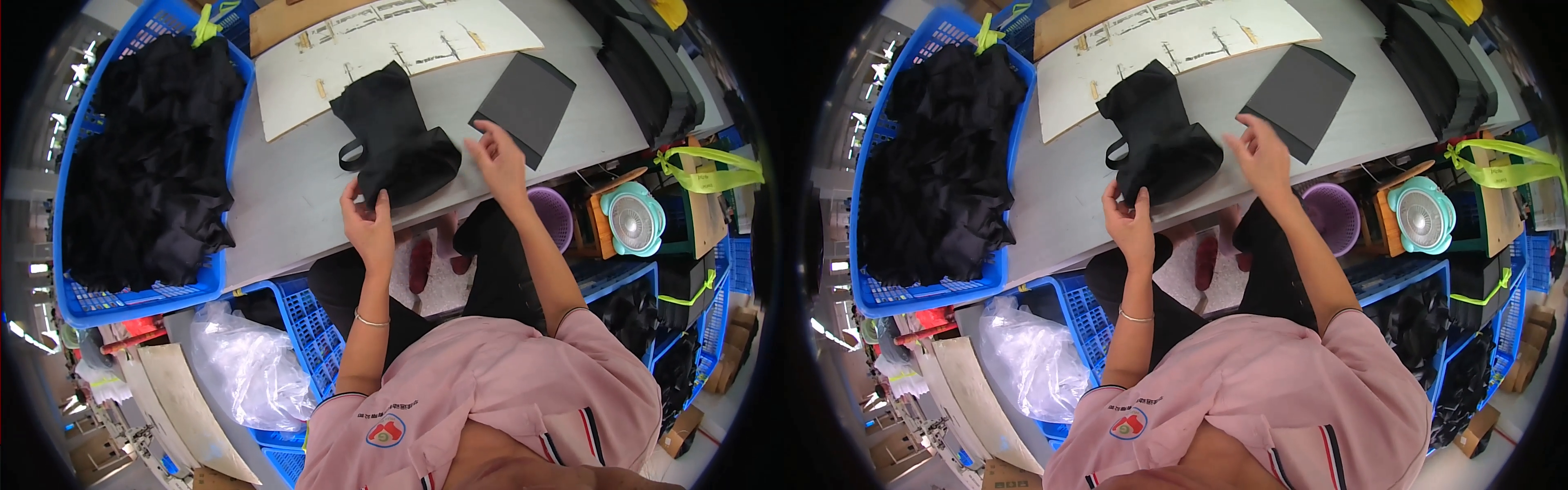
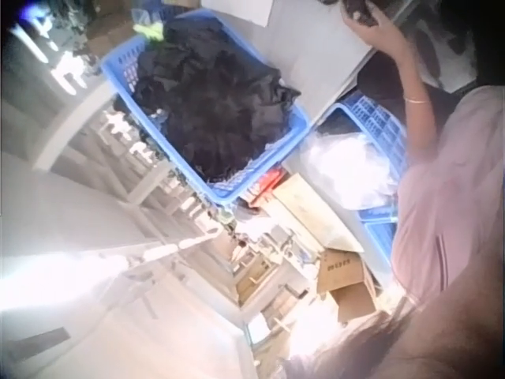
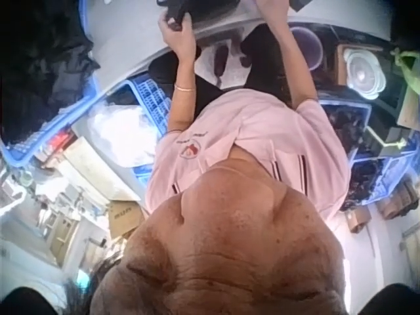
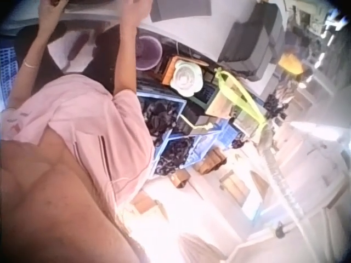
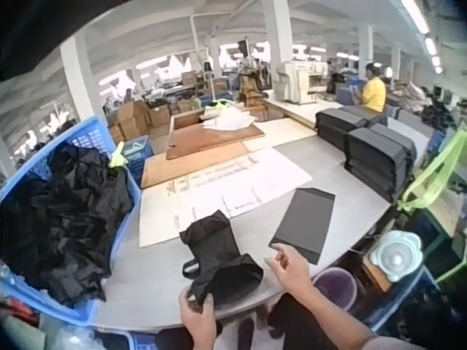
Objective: Inspecting and preparing black fabric components at a factory workbench.
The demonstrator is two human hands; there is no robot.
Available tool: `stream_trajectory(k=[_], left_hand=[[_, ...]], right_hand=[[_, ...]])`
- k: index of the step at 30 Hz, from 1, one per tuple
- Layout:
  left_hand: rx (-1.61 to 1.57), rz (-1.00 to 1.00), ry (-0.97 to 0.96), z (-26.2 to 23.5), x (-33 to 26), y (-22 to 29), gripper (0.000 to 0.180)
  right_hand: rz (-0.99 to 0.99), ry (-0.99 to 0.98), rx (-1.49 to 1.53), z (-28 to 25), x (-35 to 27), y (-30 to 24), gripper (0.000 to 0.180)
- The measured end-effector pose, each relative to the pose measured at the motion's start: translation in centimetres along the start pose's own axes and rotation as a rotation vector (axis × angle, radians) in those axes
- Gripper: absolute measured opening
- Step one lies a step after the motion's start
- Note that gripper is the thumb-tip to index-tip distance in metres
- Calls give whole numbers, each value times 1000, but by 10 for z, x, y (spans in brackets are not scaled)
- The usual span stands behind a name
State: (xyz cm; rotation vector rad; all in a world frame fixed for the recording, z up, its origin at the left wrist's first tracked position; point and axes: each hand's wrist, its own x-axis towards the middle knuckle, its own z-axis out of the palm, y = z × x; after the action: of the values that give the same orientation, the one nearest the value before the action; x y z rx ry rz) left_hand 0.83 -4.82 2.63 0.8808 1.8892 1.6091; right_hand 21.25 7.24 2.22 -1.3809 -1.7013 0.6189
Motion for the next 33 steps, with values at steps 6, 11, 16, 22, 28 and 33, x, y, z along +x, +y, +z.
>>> stream_trajectory(k=[6, 11, 16, 22, 28, 33], left_hand=[[-198, 146, -56, -7, -36, 5, 59], [-238, 95, -101, -19, -79, -13, 41], [-342, -190, -319, -12, -120, -27, 35], [-326, -290, -668, -2, -131, -20, 38], [-669, -485, -889, 38, -126, -19, 64], [-796, -625, -942, 52, -120, -8, 77]], right_hand=[[-310, 296, -513, -35, 28, 43, 44], [-146, 104, -707, -66, -7, 47, 51], [-159, 26, -850, -75, -35, 31, 73], [-216, -131, -1130, -79, -48, 10, 60], [-112, -319, -531, -114, -113, -44, 39], [129, -575, 86, -125, -165, -74, 27]])
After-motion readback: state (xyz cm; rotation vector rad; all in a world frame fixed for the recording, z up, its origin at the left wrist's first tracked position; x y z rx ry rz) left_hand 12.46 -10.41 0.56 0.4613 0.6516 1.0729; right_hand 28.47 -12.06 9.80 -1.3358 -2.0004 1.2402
